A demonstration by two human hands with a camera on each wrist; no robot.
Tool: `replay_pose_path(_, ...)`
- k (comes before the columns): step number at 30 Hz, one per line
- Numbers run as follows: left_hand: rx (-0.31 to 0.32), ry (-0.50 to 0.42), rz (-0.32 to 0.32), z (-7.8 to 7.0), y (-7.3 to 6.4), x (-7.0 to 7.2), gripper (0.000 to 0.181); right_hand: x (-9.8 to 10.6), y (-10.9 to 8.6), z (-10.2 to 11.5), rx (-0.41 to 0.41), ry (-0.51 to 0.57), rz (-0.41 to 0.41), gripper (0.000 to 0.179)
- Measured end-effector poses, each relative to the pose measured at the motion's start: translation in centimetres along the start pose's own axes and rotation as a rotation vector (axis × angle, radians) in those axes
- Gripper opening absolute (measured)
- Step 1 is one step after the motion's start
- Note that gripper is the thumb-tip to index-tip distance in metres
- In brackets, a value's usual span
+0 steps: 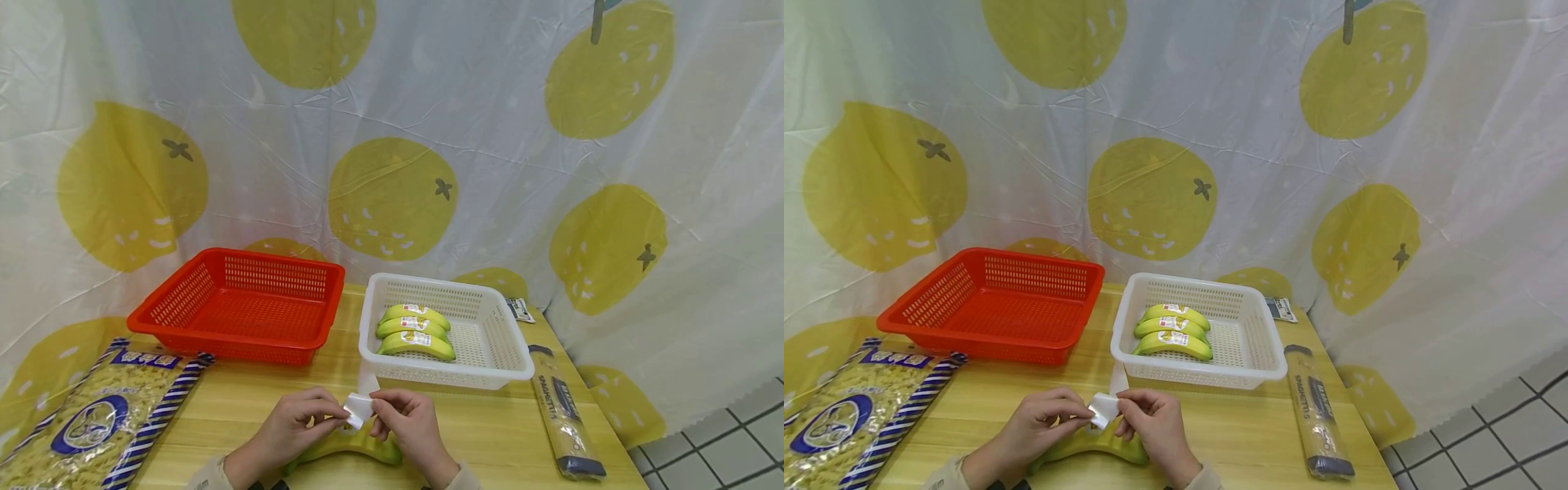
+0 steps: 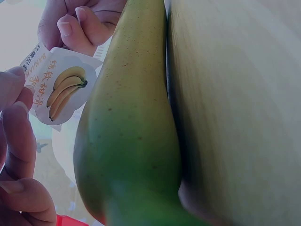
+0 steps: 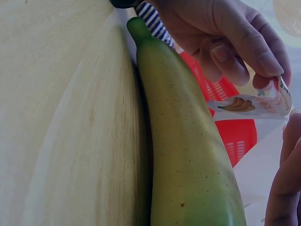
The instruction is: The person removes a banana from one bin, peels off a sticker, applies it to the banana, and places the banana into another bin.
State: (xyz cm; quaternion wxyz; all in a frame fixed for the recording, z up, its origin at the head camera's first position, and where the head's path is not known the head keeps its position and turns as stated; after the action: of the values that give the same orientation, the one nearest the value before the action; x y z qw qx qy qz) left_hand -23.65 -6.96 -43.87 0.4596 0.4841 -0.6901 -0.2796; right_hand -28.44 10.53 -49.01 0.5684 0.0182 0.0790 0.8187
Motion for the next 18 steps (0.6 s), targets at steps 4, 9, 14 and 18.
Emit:
replay_pose_path(4, -0.004, -0.001, 0.0, -0.03, -0.03, 0.01, 0.036, 0.07, -0.02, -0.05, -0.012, -0.003, -0.004, 0.027)
replay_pose_path(9, 0.012, 0.003, 0.006, 0.17, -0.12, 0.0, 0.035, 0.13, 0.02, 0.04, -0.003, -0.002, -0.007, 0.026)
replay_pose_path(14, 0.012, 0.007, 0.008, 0.12, -0.03, -0.01, 0.033, 0.08, 0.0, 0.39, 0.024, 0.0, -0.003, 0.024)
replay_pose_path(18, 0.008, 0.008, 0.007, 0.19, -0.1, -0.05, 0.033, 0.08, -0.04, 0.47, 0.03, 0.002, -0.002, 0.024)
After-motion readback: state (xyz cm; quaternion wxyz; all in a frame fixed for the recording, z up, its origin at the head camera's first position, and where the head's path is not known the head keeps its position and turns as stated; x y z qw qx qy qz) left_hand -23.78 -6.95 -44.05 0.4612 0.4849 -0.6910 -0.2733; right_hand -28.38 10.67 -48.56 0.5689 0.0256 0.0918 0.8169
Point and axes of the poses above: each hand's wrist, its own y-axis towards the middle knuckle, its own x-axis out of the back of the hand, z = x × y, the point moved 10 cm from there along y, towards the middle knuckle, and after that the axes turned 4 degrees about -x, right-handed, at the moved point
